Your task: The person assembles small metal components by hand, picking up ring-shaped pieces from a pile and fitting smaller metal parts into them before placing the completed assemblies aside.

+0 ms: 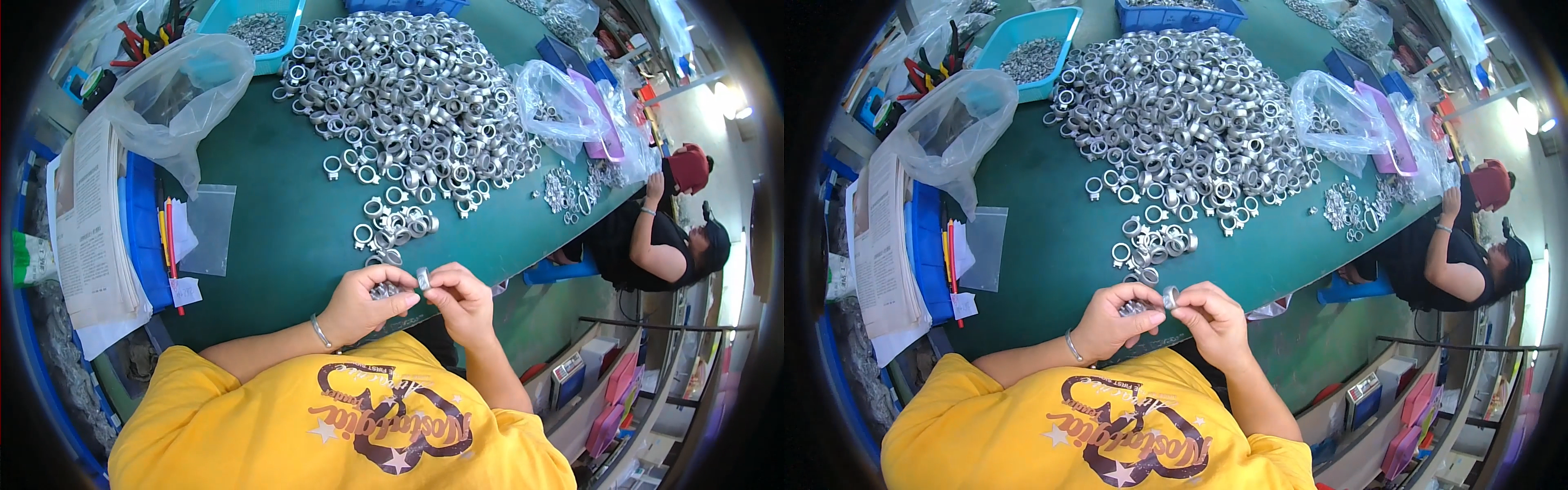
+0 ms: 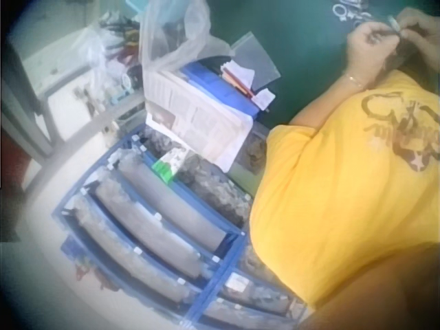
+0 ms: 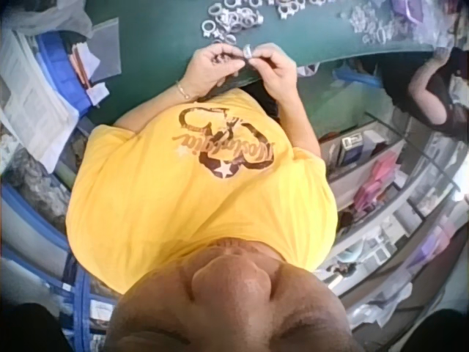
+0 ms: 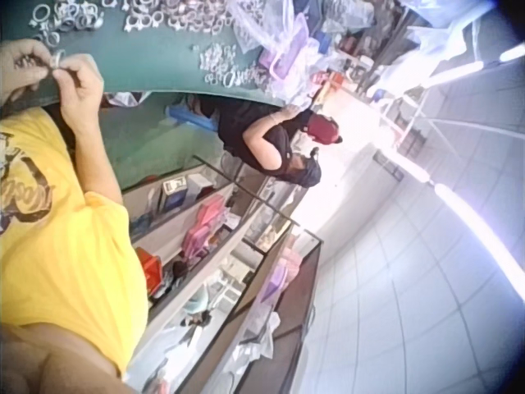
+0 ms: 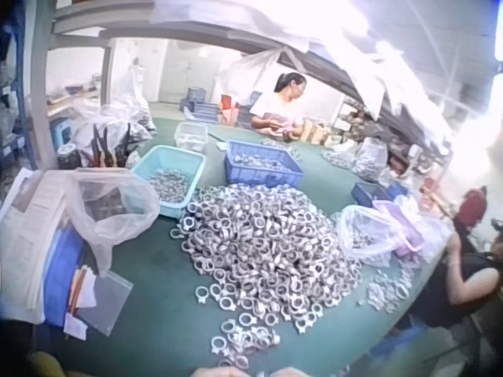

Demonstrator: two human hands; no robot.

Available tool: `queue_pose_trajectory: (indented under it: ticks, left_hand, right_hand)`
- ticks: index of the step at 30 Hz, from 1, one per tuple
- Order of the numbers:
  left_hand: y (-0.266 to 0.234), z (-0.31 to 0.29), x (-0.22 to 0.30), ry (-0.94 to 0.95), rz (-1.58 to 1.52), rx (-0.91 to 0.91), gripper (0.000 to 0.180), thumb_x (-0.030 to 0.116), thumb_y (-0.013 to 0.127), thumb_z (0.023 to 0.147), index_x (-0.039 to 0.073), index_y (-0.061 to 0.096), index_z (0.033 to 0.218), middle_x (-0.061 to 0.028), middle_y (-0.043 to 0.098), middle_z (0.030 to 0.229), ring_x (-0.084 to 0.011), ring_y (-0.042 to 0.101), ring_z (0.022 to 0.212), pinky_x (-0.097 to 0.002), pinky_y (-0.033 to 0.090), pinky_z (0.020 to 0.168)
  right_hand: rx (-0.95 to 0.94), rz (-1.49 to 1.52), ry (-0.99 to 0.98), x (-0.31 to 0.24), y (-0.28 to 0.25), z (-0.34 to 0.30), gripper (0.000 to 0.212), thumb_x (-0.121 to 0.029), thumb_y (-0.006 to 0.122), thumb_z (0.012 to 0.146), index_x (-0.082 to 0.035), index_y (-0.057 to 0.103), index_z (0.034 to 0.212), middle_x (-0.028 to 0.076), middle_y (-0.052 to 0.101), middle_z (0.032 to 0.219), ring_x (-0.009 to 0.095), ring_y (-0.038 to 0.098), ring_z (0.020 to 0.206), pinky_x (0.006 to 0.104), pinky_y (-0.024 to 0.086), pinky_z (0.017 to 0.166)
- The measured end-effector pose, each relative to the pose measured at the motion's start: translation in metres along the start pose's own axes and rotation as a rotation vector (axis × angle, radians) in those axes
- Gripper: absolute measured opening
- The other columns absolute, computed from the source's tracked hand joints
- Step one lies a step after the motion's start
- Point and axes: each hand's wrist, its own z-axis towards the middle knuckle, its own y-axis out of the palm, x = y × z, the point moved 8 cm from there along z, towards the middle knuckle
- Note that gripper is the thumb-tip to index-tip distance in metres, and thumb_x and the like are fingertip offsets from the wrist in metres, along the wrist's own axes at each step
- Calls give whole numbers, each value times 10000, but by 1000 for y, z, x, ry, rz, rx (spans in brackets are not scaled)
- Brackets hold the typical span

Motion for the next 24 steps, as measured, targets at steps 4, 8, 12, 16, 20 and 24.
queue_pose_trajectory:
  ticks: [4,8,12,16,20,24]
  left_hand:
    - [0,-3,24,466,252,12,164,45,698,747,31,642,901,-47,602,891,-82,544,661,-197,424,552]
    - [5,-9,32,599,401,21,202,14,717,703,36,653,893,-58,595,875,-136,563,795,-247,450,704]
    - [7,-15,36,669,493,56,226,3,719,685,44,656,898,-63,593,867,-162,571,798,-261,451,721]
    - [10,-18,44,758,591,80,216,-3,716,681,46,645,879,-67,593,863,-167,577,772,-256,459,678]
    - [6,-12,38,703,519,65,163,17,697,721,25,607,856,-67,598,863,-134,580,734,-232,464,588]
    - [-2,5,10,151,139,39,149,142,668,800,46,599,891,-33,604,725,-55,516,527,-178,376,415]
  right_hand:
    - [31,-191,-207,-24,4,-6,154,60,674,706,-5,624,836,96,608,796,197,590,718,265,474,628]
    - [21,-285,-296,-30,3,-7,185,61,685,685,-11,632,847,104,606,810,213,598,718,270,482,619]
    - [-88,-266,-336,-34,5,-5,216,48,678,711,9,619,915,114,605,873,195,599,765,262,486,651]
    - [-183,340,-54,-3,7,-9,220,7,643,791,53,571,993,132,569,1023,157,569,883,268,495,742]
    - [21,551,75,18,8,-5,208,14,690,744,13,528,873,131,594,981,174,593,838,261,489,731]
    - [65,-191,-409,-24,3,-2,352,59,713,650,-61,506,909,127,614,922,263,599,839,291,481,720]
